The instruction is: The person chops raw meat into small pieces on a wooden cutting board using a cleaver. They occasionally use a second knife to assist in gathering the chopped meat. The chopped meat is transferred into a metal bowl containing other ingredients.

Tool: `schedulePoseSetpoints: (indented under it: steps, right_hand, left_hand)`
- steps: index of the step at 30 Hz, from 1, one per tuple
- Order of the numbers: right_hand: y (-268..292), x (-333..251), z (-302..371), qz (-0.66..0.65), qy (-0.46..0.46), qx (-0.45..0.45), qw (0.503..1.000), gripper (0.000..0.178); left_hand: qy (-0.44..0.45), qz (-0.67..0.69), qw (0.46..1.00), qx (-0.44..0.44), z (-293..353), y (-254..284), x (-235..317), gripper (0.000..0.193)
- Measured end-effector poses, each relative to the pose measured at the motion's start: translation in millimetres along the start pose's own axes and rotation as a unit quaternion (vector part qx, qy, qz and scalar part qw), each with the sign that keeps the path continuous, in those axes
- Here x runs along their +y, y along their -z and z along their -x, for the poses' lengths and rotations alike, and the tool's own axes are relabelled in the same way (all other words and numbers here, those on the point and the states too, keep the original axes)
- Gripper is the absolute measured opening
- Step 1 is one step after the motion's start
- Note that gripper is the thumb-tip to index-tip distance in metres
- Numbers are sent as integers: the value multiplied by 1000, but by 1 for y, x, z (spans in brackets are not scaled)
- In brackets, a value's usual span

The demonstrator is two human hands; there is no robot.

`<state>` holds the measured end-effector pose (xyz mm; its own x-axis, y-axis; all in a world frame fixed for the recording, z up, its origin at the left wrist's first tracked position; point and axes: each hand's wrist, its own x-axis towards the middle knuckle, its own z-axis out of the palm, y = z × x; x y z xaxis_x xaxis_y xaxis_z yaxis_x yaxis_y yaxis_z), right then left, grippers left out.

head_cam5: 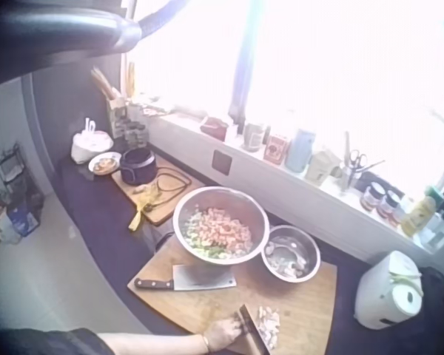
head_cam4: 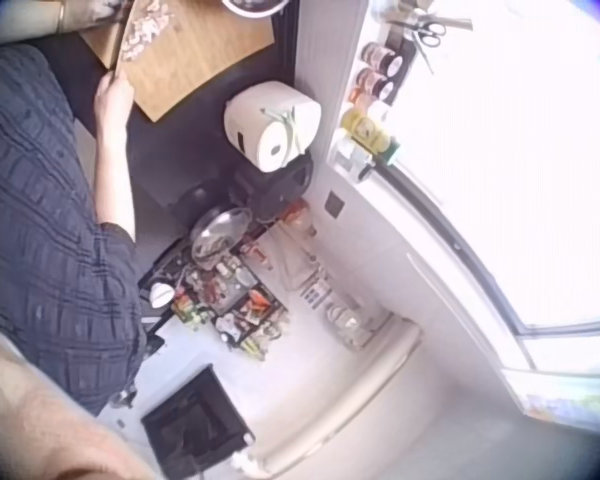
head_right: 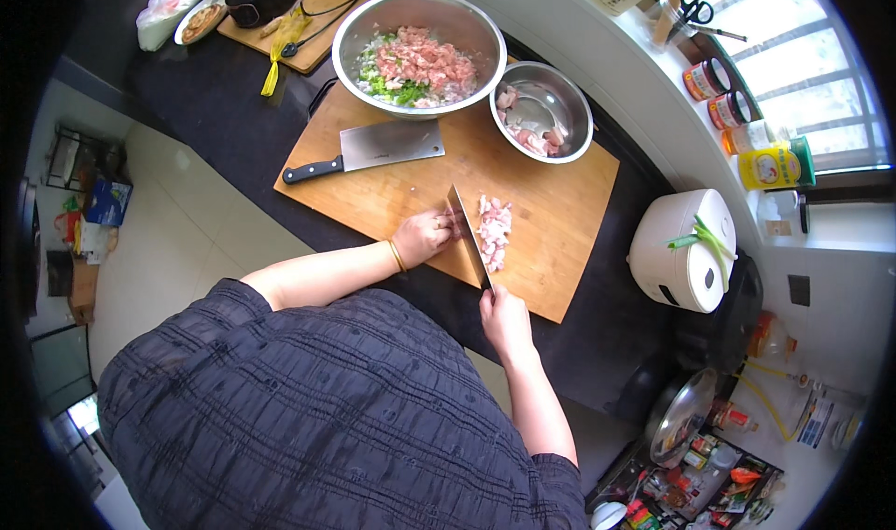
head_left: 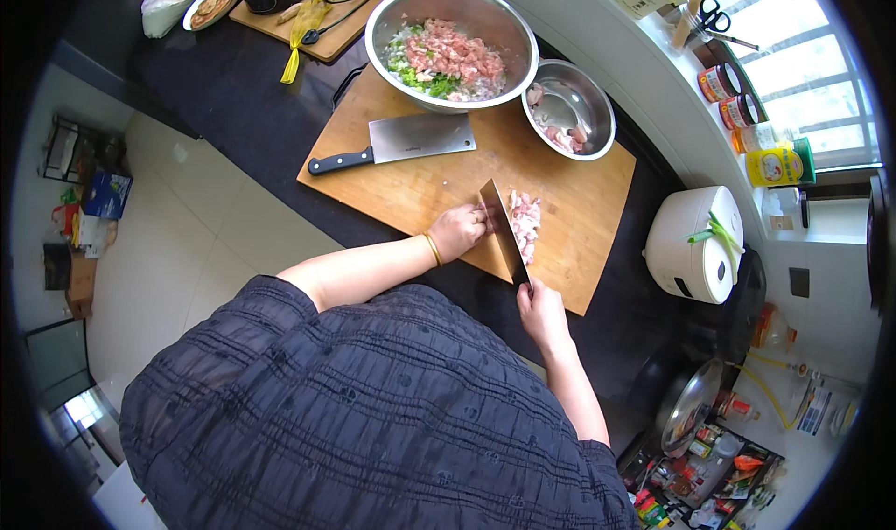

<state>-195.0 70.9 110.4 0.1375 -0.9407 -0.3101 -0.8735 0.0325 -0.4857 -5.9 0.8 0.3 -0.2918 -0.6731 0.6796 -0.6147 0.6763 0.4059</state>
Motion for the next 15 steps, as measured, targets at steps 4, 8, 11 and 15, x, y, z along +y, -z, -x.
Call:
schedulePoseSetpoints:
  steps: [4,8,11,15]
  right_hand:
    - [0,-5,-13,27,31,-5,999,19]
    - [-12,-15,-41,42,53,18,998,18]
    - [-18,-14,-51,44,71,27,996,16]
    - [4,5,-15,38,38,-34,998,16]
  left_hand:
    - [27,5,999,-16,-1,2,0,9]
    - [39,-17,999,-28,-6,4,1,11]
    - [40,-18,999,-30,-4,3,1,12]
    - [39,-7,998,-44,-2,6,1,10]
